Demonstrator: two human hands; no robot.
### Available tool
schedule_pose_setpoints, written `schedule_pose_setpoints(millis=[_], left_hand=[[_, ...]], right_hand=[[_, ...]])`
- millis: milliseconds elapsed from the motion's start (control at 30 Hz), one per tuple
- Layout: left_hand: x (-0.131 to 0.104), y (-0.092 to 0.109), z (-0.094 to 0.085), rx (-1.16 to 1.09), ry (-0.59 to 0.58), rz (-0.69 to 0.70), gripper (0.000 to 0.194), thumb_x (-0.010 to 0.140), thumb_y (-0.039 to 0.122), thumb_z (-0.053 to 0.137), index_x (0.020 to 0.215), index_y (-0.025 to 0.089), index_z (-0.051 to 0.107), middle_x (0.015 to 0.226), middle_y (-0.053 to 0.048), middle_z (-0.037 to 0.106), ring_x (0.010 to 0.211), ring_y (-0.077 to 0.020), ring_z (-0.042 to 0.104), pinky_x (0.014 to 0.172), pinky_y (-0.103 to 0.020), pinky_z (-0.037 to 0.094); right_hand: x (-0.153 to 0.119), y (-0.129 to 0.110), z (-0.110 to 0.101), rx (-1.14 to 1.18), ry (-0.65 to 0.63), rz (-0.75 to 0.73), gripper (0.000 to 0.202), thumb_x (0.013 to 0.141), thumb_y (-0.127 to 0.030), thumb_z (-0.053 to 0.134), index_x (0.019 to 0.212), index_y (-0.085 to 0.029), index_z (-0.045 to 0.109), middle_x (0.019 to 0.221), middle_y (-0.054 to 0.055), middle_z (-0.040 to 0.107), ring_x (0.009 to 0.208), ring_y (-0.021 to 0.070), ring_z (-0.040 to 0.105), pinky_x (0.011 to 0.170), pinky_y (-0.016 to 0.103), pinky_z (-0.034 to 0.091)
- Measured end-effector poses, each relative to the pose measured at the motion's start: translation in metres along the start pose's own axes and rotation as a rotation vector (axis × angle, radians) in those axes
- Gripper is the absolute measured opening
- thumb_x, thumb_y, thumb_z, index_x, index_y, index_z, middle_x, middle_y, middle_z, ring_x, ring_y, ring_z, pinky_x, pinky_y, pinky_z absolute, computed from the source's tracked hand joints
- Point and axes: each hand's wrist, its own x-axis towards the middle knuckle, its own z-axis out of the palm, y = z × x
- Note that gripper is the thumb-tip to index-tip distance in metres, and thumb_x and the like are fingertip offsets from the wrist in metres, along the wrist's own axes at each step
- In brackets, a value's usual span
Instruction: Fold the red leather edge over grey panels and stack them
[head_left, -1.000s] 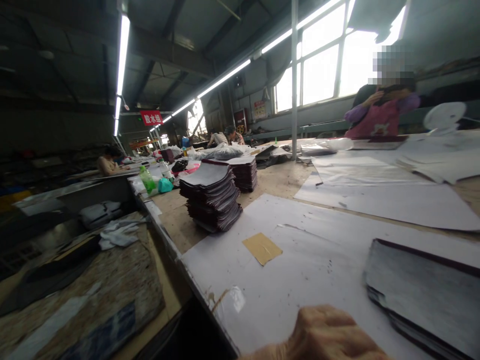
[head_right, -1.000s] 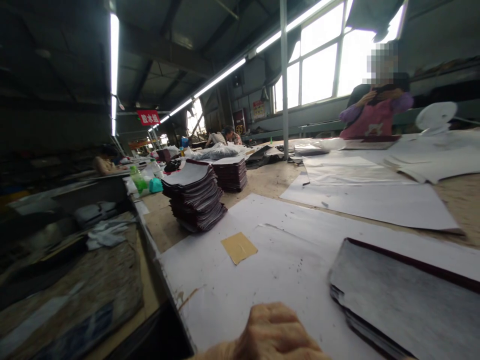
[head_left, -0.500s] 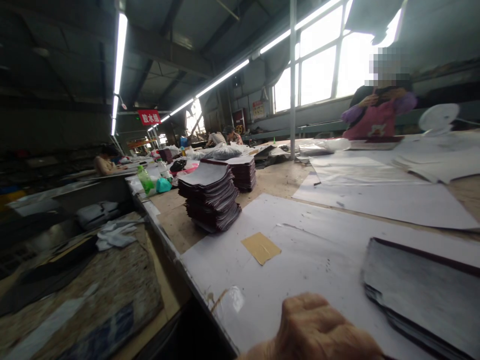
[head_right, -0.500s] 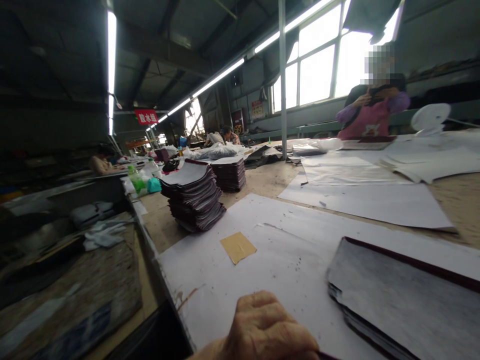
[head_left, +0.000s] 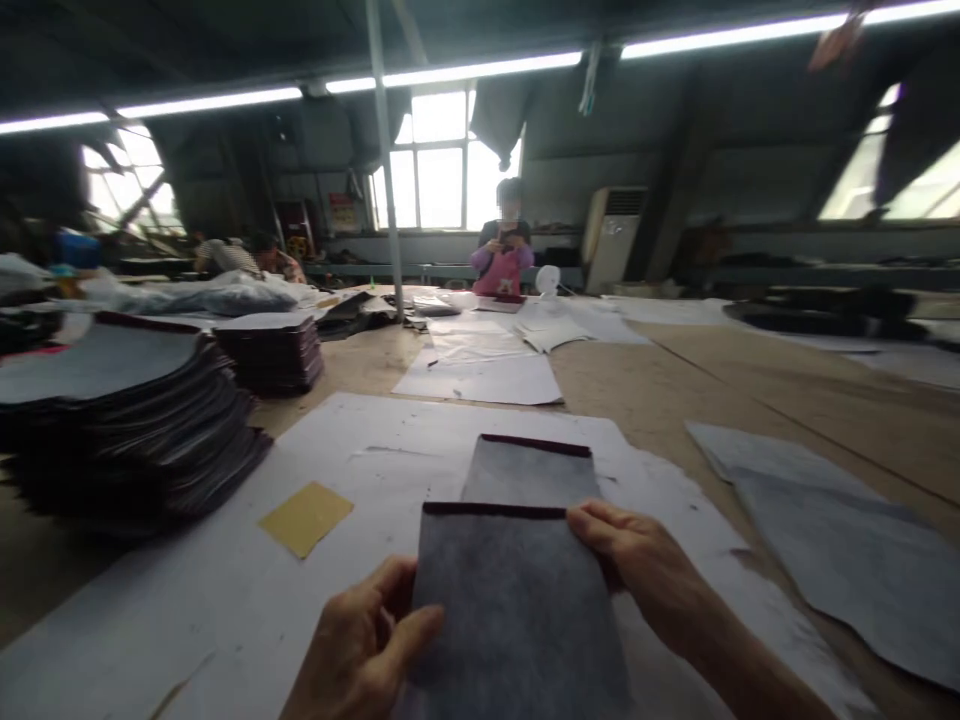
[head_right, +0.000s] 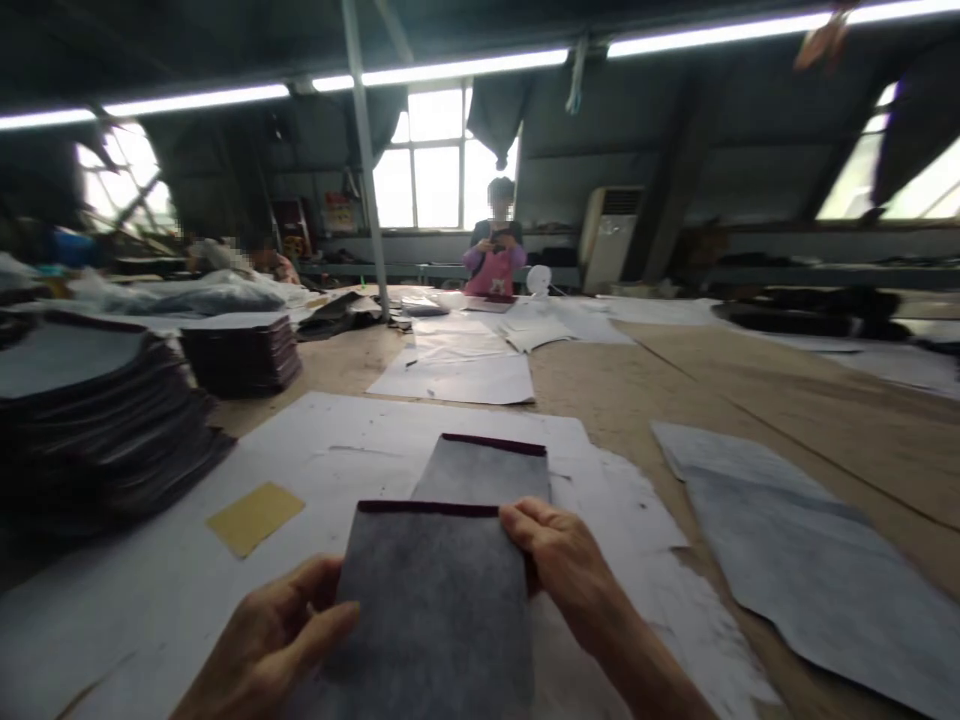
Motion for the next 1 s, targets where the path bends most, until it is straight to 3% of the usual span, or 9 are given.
schedule_pose_setpoints(millis=[100, 367, 467, 533, 633, 833, 1000], left_hand=[[0.002, -0.009, 0.001, 0.044, 0.050, -0.076, 0.030, 0.069, 0.044, 0.063, 0.073, 0.014, 0.063, 0.063, -0.003, 0.060, 0.060, -0.0166, 0.056, 0.053, -0.022, 0.043], [0.012, 0.001, 0.006, -0.308, 0.207, -0.251, 0.032, 0.051, 0.035, 0.075, 0.069, 0.013, 0.060, 0.052, 0.000, 0.059, 0.045, -0.0122, 0.053, 0.042, -0.019, 0.038], [0.025, 0.009, 0.004, -0.169, 0.214, -0.213, 0.031, 0.051, 0.037, 0.073, 0.063, 0.012, 0.059, 0.045, 0.002, 0.051, 0.036, -0.0067, 0.040, 0.035, -0.016, 0.026], [0.038, 0.016, 0.003, 0.009, 0.190, -0.130, 0.031, 0.053, 0.041, 0.069, 0.059, 0.012, 0.058, 0.041, 0.004, 0.045, 0.035, -0.0052, 0.034, 0.035, -0.016, 0.023], [0.065, 0.025, 0.007, 0.175, 0.155, -0.030, 0.029, 0.056, 0.041, 0.063, 0.060, 0.013, 0.058, 0.043, 0.004, 0.044, 0.039, -0.0061, 0.034, 0.039, -0.017, 0.025], [0.111, 0.023, 0.027, 0.352, 0.157, 0.051, 0.022, 0.061, 0.036, 0.055, 0.062, 0.015, 0.060, 0.050, 0.003, 0.050, 0.051, -0.0107, 0.043, 0.050, -0.020, 0.031], [0.122, 0.012, 0.034, 0.589, 0.234, 0.078, 0.022, 0.064, 0.037, 0.053, 0.060, 0.017, 0.060, 0.051, 0.002, 0.052, 0.057, -0.0153, 0.049, 0.053, -0.023, 0.030]], right_hand=[[0.002, 0.002, 0.005, 0.049, -0.011, 0.042, 0.049, 0.073, -0.064, 0.048, 0.062, -0.017, 0.046, 0.048, -0.004, 0.040, 0.041, 0.0078, 0.038, 0.040, 0.020, 0.030], [-0.003, 0.001, 0.000, 0.141, -0.204, 0.054, 0.066, 0.074, -0.075, 0.028, 0.061, -0.014, 0.049, 0.056, 0.003, 0.052, 0.047, 0.0118, 0.051, 0.044, 0.022, 0.042], [-0.003, -0.001, 0.001, 0.136, -0.181, 0.028, 0.051, 0.074, -0.064, 0.043, 0.063, -0.014, 0.050, 0.057, 0.001, 0.052, 0.047, 0.0109, 0.050, 0.045, 0.022, 0.043], [-0.003, -0.002, 0.001, 0.110, -0.112, 0.000, 0.031, 0.070, -0.046, 0.056, 0.066, -0.016, 0.049, 0.057, -0.001, 0.051, 0.046, 0.0099, 0.048, 0.044, 0.021, 0.041], [0.001, -0.002, -0.003, 0.031, 0.088, -0.049, 0.014, 0.072, -0.031, 0.051, 0.068, -0.018, 0.048, 0.060, -0.003, 0.049, 0.048, 0.0096, 0.047, 0.043, 0.020, 0.040], [0.020, 0.009, -0.018, -0.316, 0.490, -0.067, 0.017, 0.077, -0.032, 0.050, 0.067, -0.020, 0.055, 0.056, -0.001, 0.052, 0.055, 0.0128, 0.050, 0.051, 0.022, 0.035], [0.031, 0.017, -0.020, -0.568, 0.581, -0.037, 0.016, 0.076, -0.029, 0.053, 0.062, -0.021, 0.058, 0.056, 0.000, 0.055, 0.060, 0.0155, 0.053, 0.053, 0.024, 0.029]])
